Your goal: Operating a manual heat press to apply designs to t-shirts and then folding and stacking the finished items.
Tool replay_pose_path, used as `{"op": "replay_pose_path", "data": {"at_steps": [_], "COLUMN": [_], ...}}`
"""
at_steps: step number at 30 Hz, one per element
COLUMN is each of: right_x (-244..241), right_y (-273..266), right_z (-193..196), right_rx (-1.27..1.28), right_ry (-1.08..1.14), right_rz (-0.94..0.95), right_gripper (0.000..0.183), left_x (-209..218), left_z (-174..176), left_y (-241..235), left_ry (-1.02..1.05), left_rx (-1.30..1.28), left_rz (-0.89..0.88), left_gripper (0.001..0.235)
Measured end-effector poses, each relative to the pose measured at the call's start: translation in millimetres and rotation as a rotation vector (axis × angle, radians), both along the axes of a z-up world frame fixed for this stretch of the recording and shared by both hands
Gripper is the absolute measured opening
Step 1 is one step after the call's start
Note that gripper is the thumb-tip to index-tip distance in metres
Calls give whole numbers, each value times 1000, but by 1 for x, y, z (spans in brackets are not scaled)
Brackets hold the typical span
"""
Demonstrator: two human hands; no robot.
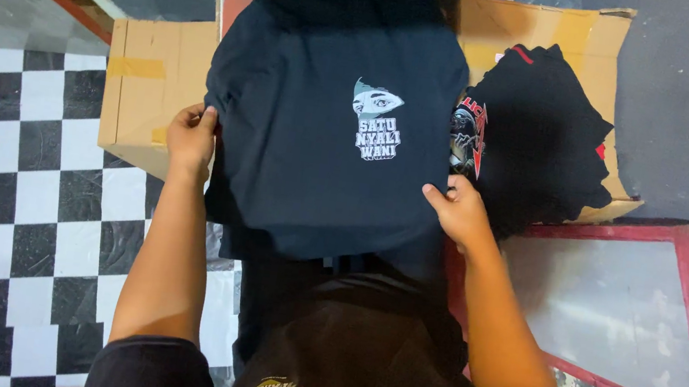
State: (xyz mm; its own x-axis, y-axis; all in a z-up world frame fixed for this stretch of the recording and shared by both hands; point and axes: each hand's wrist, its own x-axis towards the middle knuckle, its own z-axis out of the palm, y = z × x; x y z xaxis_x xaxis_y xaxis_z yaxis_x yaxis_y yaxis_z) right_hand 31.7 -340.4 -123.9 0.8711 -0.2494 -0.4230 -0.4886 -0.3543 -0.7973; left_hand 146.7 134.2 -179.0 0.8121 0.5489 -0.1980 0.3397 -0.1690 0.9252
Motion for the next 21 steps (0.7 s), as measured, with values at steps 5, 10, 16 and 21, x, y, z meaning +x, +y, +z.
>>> {"op": "replay_pose_path", "data": {"at_steps": [5,10,16,21], "right_x": [-4,-5,-10,2], "right_y": [-5,-1,12,10], "right_z": [-2,12,17,-3], "right_rx": [43,32,174,371], "right_ry": [-22,15,-9,-200], "right_rz": [-53,-12,-90,-216], "right_gripper": [23,25,18,25], "left_x": [31,-6,-102,-125], "left_z": [37,47,55,64], "left_y": [16,32,-9,-30], "left_ry": [-401,-111,315,167], "left_rx": [-56,92,353,420], "left_rz": [84,-93,-293,-137], "left_gripper": [22,91,67,50]}}
